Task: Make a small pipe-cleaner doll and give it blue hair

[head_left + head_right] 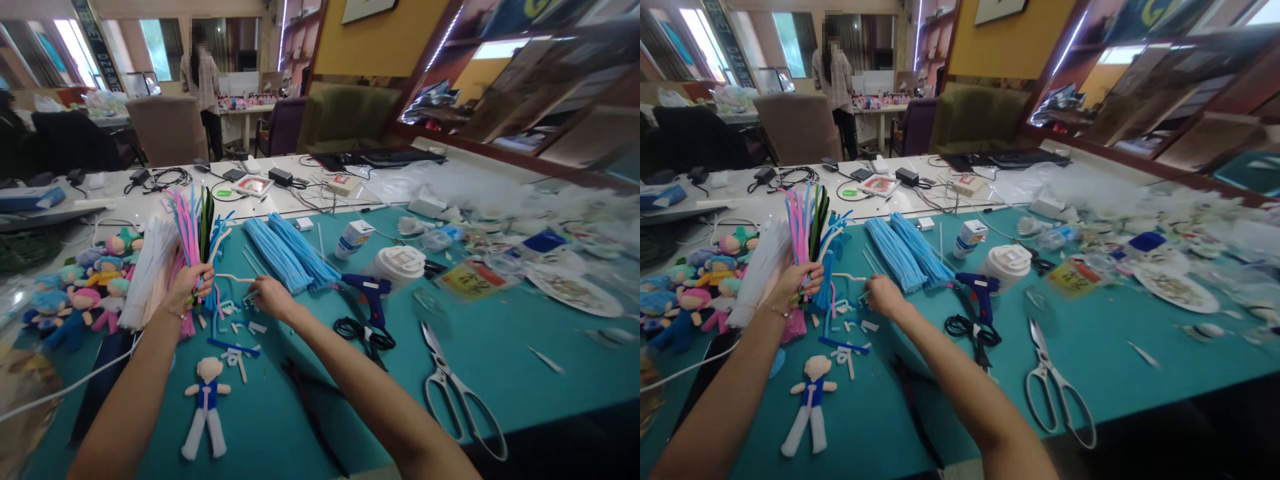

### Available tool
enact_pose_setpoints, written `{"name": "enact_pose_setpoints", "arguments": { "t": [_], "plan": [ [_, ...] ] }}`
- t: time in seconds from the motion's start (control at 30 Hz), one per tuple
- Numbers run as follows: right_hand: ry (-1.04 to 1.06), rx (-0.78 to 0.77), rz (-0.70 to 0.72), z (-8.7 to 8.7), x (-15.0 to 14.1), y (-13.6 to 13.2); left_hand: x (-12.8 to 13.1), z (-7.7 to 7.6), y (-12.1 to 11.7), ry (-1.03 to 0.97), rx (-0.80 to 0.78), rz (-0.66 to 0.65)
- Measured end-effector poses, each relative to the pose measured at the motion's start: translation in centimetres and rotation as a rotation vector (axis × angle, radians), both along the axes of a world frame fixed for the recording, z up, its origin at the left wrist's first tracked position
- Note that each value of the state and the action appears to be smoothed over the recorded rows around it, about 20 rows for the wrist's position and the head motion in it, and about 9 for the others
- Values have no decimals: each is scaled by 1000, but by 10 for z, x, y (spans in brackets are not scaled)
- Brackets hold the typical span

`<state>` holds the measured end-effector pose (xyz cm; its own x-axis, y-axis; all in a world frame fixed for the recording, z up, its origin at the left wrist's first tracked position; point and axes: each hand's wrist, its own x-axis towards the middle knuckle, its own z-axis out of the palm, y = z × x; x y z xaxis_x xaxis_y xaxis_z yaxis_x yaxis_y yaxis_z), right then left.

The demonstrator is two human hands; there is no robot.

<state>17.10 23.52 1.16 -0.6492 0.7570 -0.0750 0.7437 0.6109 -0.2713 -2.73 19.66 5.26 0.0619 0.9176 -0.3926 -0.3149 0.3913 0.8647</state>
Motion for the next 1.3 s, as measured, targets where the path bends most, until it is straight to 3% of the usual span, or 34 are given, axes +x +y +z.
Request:
{"name": "enact_pose_setpoints", "arguments": {
  "t": [0.13,0.3,0.53,0.67,0.8,1.03,1.13,1.3],
  "plan": [
    [23,20,179,-7,-29,0,0,-8,-2,48,3,7],
    [23,39,296,-8,-53,-4,-5,-23,-1,148,6,59],
    [-23,-33,508,2,-22,-13,-11,-31,1,207,-14,71],
    [35,-18,527,2,-20,-22,-11,-29,2,200,-17,74],
    [117,36,518,-6,-43,-39,-9,-27,3,194,-21,84],
    [-64,146,390,-12,-76,-63,-6,-24,3,210,-26,103],
    [-94,137,385,-13,-69,-65,-7,-26,3,223,-37,112],
    [-142,100,418,-9,-34,-58,-10,-28,5,233,-52,125]
  ]
}}
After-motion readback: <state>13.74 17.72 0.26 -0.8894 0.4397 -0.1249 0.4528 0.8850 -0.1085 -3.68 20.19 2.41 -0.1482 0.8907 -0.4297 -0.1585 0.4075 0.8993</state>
